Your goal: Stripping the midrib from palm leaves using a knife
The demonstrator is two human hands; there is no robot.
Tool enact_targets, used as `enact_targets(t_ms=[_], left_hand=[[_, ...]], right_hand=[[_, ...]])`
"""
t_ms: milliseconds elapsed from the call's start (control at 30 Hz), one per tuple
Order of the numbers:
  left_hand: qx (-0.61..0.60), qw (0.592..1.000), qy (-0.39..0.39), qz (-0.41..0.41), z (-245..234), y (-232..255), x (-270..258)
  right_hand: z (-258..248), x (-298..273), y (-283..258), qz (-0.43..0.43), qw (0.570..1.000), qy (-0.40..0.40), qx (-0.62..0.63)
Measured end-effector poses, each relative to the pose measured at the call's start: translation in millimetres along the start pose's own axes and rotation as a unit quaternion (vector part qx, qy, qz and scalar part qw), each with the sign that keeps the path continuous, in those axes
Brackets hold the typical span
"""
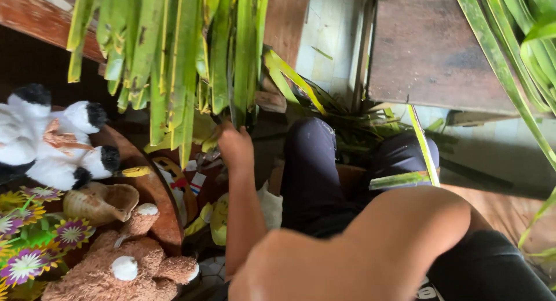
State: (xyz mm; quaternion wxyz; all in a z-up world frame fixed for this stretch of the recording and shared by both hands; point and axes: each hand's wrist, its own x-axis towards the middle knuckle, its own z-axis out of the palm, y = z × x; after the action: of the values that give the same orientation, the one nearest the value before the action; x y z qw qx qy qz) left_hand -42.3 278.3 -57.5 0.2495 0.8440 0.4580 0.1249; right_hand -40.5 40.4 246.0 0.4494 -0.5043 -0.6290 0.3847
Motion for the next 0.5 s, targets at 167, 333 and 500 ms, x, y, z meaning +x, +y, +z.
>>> enact_targets(t_ms=[167,333,500], left_hand=[[0.029,1.0,0.009,0.007,-2,9,2],[0.034,0.999,-0.015,0.012,-9,16,3],[-0.001,0.998,-0.039,-0.046,-20,24,0]], right_hand=[[0,-40,12,-0.023,0.999,0.032,0.019],[13,-56,26,-0.035,0.994,0.094,0.05],[9,-63,41,-0.061,0.983,0.15,0.083]])
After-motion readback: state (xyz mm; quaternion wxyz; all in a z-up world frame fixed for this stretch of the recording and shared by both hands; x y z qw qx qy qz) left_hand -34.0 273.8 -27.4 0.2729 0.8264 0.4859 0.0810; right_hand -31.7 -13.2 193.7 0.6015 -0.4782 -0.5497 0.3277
